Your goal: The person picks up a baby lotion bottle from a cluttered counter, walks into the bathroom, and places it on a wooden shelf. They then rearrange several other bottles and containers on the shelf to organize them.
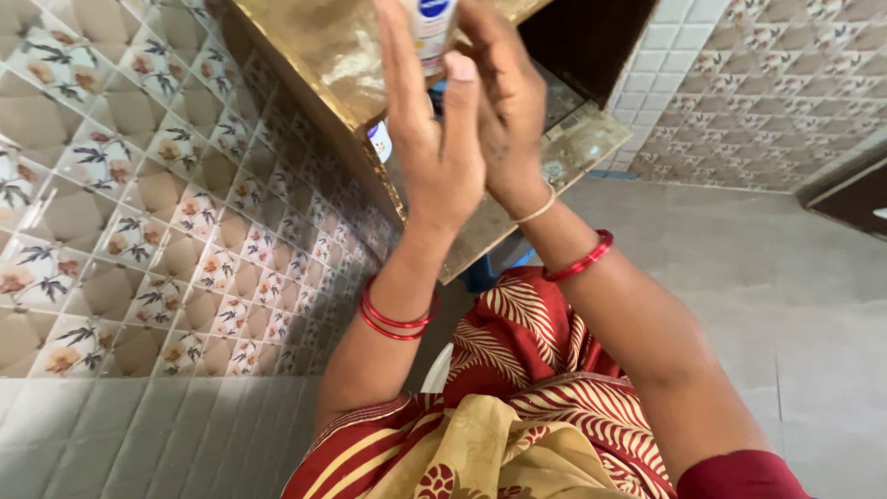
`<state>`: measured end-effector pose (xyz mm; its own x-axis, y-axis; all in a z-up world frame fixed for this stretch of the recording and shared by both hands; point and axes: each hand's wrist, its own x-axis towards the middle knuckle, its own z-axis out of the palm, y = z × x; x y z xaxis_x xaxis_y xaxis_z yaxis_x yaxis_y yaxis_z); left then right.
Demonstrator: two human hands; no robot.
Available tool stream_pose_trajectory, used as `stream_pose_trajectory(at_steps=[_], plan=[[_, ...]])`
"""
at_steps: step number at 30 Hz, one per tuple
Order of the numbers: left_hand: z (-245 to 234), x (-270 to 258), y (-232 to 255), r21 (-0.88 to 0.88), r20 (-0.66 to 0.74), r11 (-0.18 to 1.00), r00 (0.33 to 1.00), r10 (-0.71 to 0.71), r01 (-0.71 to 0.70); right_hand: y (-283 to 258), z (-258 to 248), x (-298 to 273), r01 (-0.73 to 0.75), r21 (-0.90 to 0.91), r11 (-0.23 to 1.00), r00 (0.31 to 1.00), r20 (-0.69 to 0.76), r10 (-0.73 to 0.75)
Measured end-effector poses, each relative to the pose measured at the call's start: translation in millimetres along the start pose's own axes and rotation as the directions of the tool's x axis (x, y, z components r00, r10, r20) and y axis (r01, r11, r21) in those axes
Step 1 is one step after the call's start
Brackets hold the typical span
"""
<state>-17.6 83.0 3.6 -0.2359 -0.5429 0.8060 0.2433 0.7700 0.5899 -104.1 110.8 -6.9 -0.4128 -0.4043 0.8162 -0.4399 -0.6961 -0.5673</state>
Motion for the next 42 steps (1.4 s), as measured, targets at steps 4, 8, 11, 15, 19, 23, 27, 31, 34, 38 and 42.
stream_pose_trajectory(at_steps=[4,8,11,15,19,23,27,31,34,38,42], plan=[[24.5,-30.3,8.4,-0.054,0.075,0.999,0.997,-0.004,0.008,-11.9,-30.2,-25.1,-0.032,-0.033,0.999,0.998,-0.063,0.030],[49.5,-64.1,-6.8,-0.061,0.129,0.995,0.989,-0.067,0.075,2.1,-58.9,-51.5,-0.074,-0.140,0.987,0.994,-0.086,0.062],[65.5,-91.1,-28.0,-0.104,0.160,0.960,0.957,-0.243,0.261,33.4,-72.6,-77.6,-0.172,-0.162,0.972,0.979,-0.142,0.150],[76.3,-122.4,-69.7,-0.067,0.126,0.945,0.942,-0.310,0.320,85.7,-83.5,-116.3,-0.263,-0.056,0.963,0.953,-0.169,0.251],[74.4,-148.8,-111.4,0.043,0.102,0.917,0.912,-0.398,0.396,124.7,-84.1,-144.8,-0.388,-0.045,0.921,0.914,-0.143,0.379],[75.2,-165.5,-151.8,-0.005,0.044,0.830,0.830,-0.556,0.557,151.4,-84.6,-156.7,-0.429,-0.212,0.878,0.903,-0.062,0.426],[76.8,-181.5,-184.8,-0.058,-0.009,0.790,0.791,-0.612,0.610,180.9,-82.3,-164.1,-0.528,-0.237,0.816,0.841,-0.010,0.541],[80.1,-192.7,-212.3,-0.055,-0.079,0.790,0.786,-0.613,0.611,214.5,-79.3,-168.0,-0.602,-0.244,0.760,0.773,0.059,0.631],[76.9,-200.1,-230.0,0.026,-0.146,0.795,0.789,-0.597,0.606,235.9,-77.6,-168.8,-0.635,-0.216,0.741,0.720,0.181,0.670],[73.6,-190.6,-243.6,0.042,-0.231,0.777,0.763,-0.604,0.628,247.8,-67.5,-158.2,-0.760,-0.027,0.650,0.597,0.366,0.714],[65.5,-174.5,-255.0,0.117,-0.318,0.790,0.776,-0.545,0.602,255.5,-51.2,-146.3,-0.850,-0.063,0.523,0.460,0.395,0.795]])
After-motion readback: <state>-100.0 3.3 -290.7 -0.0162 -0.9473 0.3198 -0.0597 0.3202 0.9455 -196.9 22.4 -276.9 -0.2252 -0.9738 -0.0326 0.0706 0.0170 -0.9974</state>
